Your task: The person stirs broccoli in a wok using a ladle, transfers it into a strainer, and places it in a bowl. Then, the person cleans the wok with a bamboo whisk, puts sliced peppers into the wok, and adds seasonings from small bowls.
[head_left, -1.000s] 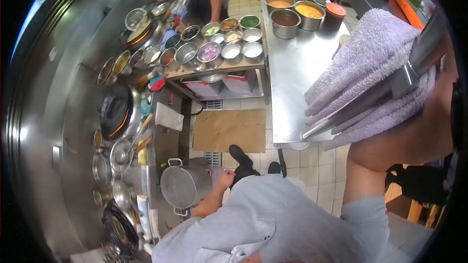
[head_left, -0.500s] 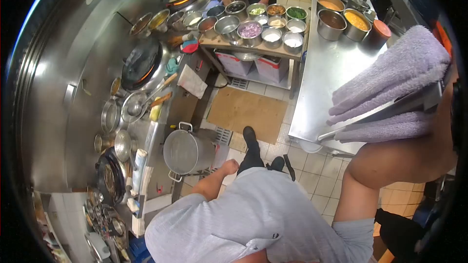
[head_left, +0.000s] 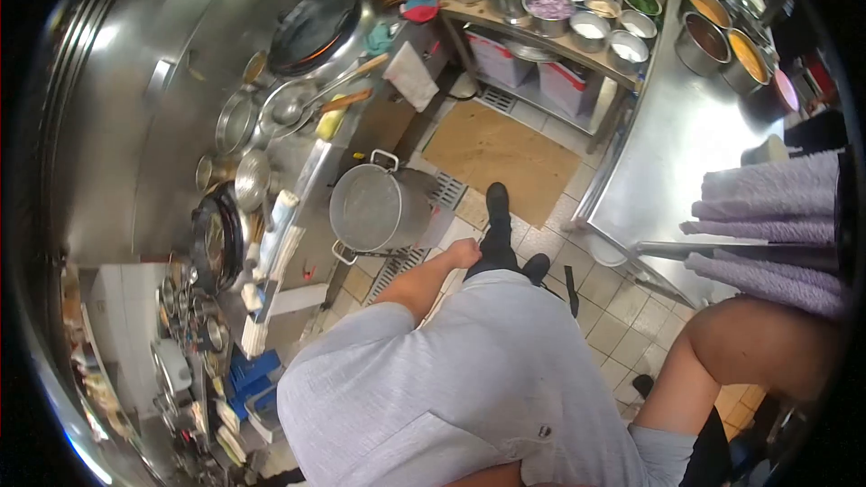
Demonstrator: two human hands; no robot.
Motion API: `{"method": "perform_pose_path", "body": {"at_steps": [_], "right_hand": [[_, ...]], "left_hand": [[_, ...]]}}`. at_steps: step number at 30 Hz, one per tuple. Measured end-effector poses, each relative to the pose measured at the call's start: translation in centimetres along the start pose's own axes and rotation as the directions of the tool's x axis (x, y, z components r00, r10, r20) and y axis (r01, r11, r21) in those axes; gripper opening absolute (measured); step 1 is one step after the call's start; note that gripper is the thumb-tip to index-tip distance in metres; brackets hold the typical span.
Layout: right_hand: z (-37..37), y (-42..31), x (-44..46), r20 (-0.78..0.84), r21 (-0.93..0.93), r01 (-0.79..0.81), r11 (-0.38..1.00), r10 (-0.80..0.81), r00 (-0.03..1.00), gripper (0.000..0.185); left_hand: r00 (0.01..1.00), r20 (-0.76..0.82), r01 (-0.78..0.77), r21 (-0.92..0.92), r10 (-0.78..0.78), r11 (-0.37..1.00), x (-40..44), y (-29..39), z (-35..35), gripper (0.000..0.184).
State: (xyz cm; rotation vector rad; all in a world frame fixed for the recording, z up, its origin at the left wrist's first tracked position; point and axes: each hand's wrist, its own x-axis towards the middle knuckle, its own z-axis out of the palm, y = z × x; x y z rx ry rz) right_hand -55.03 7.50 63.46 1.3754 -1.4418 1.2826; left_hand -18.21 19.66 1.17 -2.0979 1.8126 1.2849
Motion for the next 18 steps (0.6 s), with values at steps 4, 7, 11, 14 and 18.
{"method": "perform_pose_path", "body": {"at_steps": [4,7,11,14,18], "right_hand": [[-0.3,1.3,0.9,0.003,-0.010,-0.017,1.000,0.017,1.000,0.100],[-0.3,1.4,1.2,0.004,-0.017,0.017,1.000,-0.017,1.000,0.100],[0.3,0.9,0.1,-0.066,-0.231,0.063,0.971,-0.080,0.995,0.101],[-0.5,7.3,2.7,-0.090,-0.101,0.192,0.976,-0.201,0.975,0.102],[-0.6,4.3,0.5,-0.029,-0.063,0.229,0.971,-0.231,0.973,0.102]], "left_hand": [[0.987,0.022,-0.160,0.082,0.158,0.984,-0.6,-1.0,-1.4,0.034],[0.999,-0.015,-0.028,0.019,0.028,0.999,0.4,-2.9,-0.1,0.035],[0.985,0.043,-0.170,0.174,0.165,0.970,1.9,-5.8,1.4,0.034],[1.000,0.019,-0.019,0.042,0.018,0.999,0.7,-4.5,0.6,0.034],[1.000,-0.007,0.029,-0.003,-0.029,1.000,0.3,-3.0,0.2,0.033]]}}
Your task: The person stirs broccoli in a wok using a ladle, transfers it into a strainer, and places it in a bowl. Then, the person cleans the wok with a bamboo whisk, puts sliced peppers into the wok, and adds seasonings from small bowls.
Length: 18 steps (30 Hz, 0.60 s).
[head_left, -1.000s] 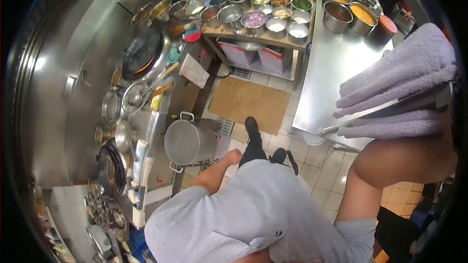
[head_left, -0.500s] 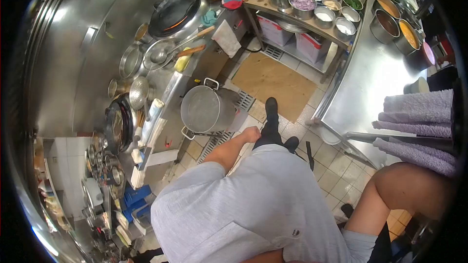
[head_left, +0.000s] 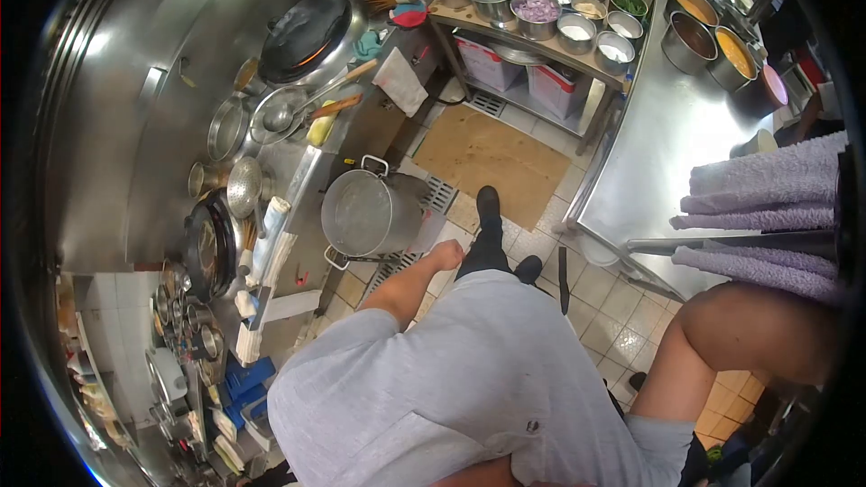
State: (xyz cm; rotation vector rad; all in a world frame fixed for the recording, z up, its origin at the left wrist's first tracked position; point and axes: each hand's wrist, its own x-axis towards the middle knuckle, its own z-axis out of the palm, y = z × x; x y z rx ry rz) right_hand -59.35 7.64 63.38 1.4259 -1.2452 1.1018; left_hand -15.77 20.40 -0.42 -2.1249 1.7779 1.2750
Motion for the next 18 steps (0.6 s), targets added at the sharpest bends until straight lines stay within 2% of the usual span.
{"method": "perform_pose_path", "body": {"at_steps": [1,4,7,10,13,16,18], "right_hand": [[-0.1,-1.1,-0.2,0.018,-0.007,-0.010,1.000,0.010,1.000,0.102],[-0.1,-1.6,-0.2,0.030,-0.029,-0.049,0.998,0.050,0.998,0.103],[0.1,-2.3,0.2,0.000,-0.126,-0.068,0.990,0.069,0.998,0.104],[0.5,-3.1,0.3,-0.023,-0.084,-0.106,0.991,0.104,0.994,0.104],[-0.7,-1.4,0.3,0.070,-0.024,-0.045,0.999,0.047,0.996,0.103],[-1.7,-1.4,0.5,0.144,0.098,-0.069,0.993,0.054,0.988,0.102],[-1.8,-1.2,0.5,0.151,0.132,-0.070,0.989,0.050,0.987,0.101]], "left_hand": [[0.999,-0.011,0.036,-0.020,-0.036,0.999,0.0,0.2,0.1,0.033],[1.000,-0.010,-0.017,-0.122,0.016,0.992,-0.4,0.2,0.6,0.037],[1.000,-0.018,-0.011,-0.081,0.010,0.997,-1.3,1.0,0.6,0.035],[1.000,0.000,-0.001,-0.012,0.001,1.000,-1.8,1.5,0.3,0.036],[1.000,-0.027,0.002,-0.053,-0.004,0.999,-1.9,0.5,1.0,0.037],[0.999,0.033,-0.012,0.001,0.012,1.000,-1.1,-0.5,1.3,0.038],[1.000,-0.016,-0.011,-0.012,0.011,1.000,-0.9,-0.8,1.5,0.037]]}}
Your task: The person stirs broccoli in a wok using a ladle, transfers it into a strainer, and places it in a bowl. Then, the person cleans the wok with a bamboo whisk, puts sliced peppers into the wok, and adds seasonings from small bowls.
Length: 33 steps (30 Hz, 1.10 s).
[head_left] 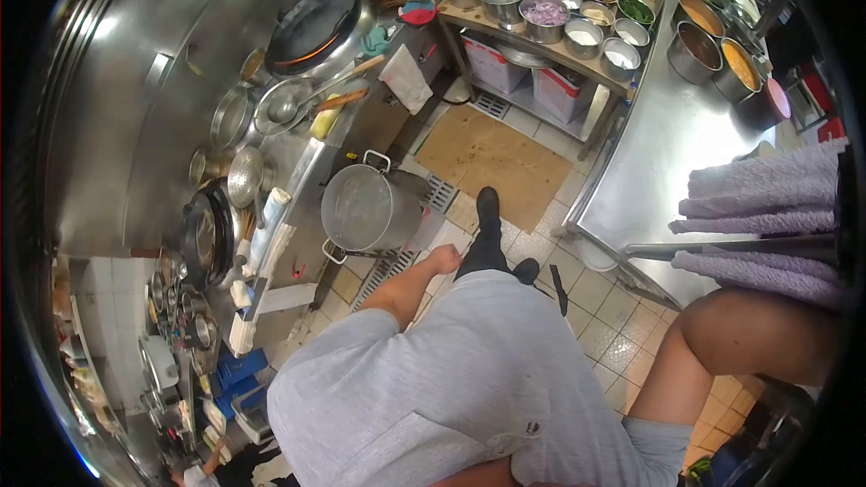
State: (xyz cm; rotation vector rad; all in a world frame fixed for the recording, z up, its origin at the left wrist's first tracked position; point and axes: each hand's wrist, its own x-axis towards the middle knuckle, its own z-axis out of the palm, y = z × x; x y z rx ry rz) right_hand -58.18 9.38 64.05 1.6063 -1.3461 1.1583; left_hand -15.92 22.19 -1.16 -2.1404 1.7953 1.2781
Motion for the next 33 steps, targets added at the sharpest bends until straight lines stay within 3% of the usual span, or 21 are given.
{"method": "perform_pose_path", "body": {"at_steps": [6,16,19,29,33], "right_hand": [[1.9,0.0,0.0,-0.140,-0.109,-0.031,0.994,0.015,0.990,0.102],[1.8,-0.8,-0.5,-0.122,-0.167,-0.080,0.983,0.060,0.991,0.103],[1.8,0.6,-0.6,-0.113,-0.192,0.005,0.981,-0.028,0.993,0.104],[2.2,-0.6,-1.2,-0.130,-0.223,-0.001,0.975,-0.029,0.991,0.104],[1.8,1.2,-0.3,-0.124,-0.150,0.020,0.988,-0.039,0.991,0.105]], "left_hand": [[0.999,-0.026,-0.033,-0.032,0.032,0.999,0.4,0.3,0.2,0.034],[1.000,-0.004,-0.026,-0.001,0.026,1.000,0.1,2.2,-0.9,0.032],[0.999,-0.006,-0.052,0.011,0.052,0.999,0.2,2.0,-0.8,0.032],[1.000,-0.009,0.009,-0.039,-0.009,0.999,-0.1,1.2,-0.6,0.033],[1.000,0.004,0.024,-0.008,-0.024,1.000,-0.1,1.6,-0.8,0.033]]}}
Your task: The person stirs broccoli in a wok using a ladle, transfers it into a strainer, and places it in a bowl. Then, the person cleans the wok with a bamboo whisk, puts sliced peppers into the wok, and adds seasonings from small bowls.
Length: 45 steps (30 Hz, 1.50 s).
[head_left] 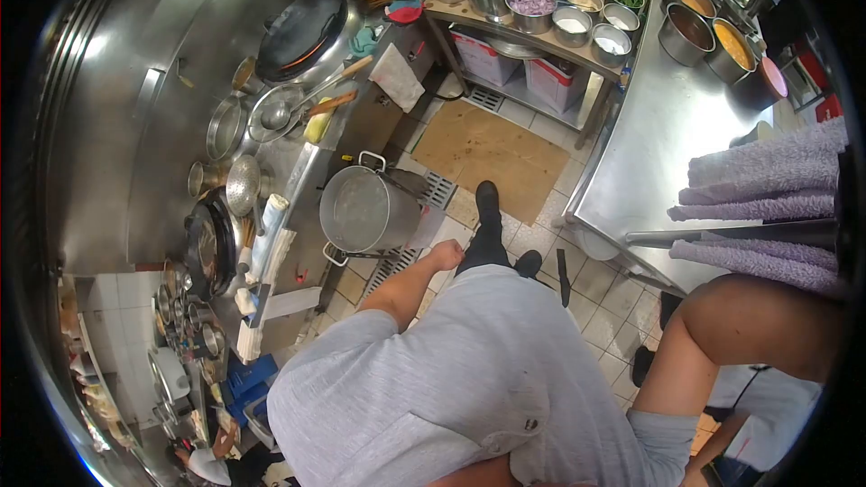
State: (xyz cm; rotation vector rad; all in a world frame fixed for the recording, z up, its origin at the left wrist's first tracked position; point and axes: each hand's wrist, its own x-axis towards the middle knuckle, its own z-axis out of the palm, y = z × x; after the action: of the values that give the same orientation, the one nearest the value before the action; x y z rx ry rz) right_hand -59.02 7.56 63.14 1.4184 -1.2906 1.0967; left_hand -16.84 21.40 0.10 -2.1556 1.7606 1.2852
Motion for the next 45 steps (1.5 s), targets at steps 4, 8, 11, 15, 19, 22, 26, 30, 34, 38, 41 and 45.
{"method": "perform_pose_path", "body": {"at_steps": [4,8,11,15,19,22,26,30,34,38,41,45], "right_hand": [[0.2,3.3,1.7,-0.019,0.107,-0.097,0.989,0.100,0.995,0.104],[-0.2,-0.5,-0.1,0.009,-0.077,-0.062,0.995,0.062,0.998,0.104],[-0.2,0.3,-0.7,0.003,-0.110,0.089,0.990,-0.089,0.996,0.104],[-0.2,-1.8,-0.2,-0.008,-0.066,-0.049,0.997,0.049,0.999,0.105],[0.0,-0.2,-0.5,-0.013,-0.004,0.064,0.998,-0.064,0.998,0.103],[0.2,0.1,0.0,-0.032,0.054,0.025,0.998,-0.023,0.999,0.102],[0.8,-0.5,0.0,-0.093,-0.075,0.042,0.996,-0.049,0.994,0.101],[-1.2,-0.7,1.3,0.059,0.348,-0.143,0.926,0.131,0.990,0.097],[-0.5,1.6,2.1,-0.070,0.092,-0.067,0.993,0.074,0.995,0.096],[-0.5,1.9,1.5,-0.040,-0.073,-0.021,0.997,0.018,0.999,0.096],[-0.7,-0.6,1.0,0.002,0.086,-0.066,0.994,0.066,0.998,0.096],[-2.6,-0.8,1.9,0.109,0.351,-0.226,0.909,0.199,0.974,0.098]], "left_hand": [[1.000,0.026,0.007,-0.002,-0.007,1.000,0.3,-0.3,0.2,0.033],[0.999,0.025,0.030,-0.011,-0.030,0.999,0.2,-0.1,0.2,0.033],[0.999,0.025,0.032,-0.011,-0.032,0.999,0.2,-0.2,0.3,0.034],[0.998,0.045,0.051,-0.012,-0.050,0.999,-0.2,0.8,-0.3,0.034],[0.999,0.035,0.016,0.007,-0.016,1.000,-0.1,0.6,-0.3,0.035],[0.999,0.041,0.034,-0.026,-0.033,0.999,0.2,0.4,-0.1,0.035],[0.998,0.033,0.054,-0.030,-0.053,0.998,0.0,0.7,-0.1,0.036],[1.000,-0.010,-0.002,-0.025,0.002,1.000,0.4,0.2,0.3,0.035],[1.000,0.009,0.011,-0.010,-0.011,1.000,0.1,1.0,-0.3,0.036],[0.999,0.033,0.011,0.005,-0.011,1.000,0.9,0.6,0.3,0.037],[0.998,0.066,-0.004,0.012,0.003,1.000,0.7,1.1,-0.2,0.037],[1.000,0.023,0.006,-0.018,-0.006,1.000,0.9,0.3,0.7,0.037]]}}
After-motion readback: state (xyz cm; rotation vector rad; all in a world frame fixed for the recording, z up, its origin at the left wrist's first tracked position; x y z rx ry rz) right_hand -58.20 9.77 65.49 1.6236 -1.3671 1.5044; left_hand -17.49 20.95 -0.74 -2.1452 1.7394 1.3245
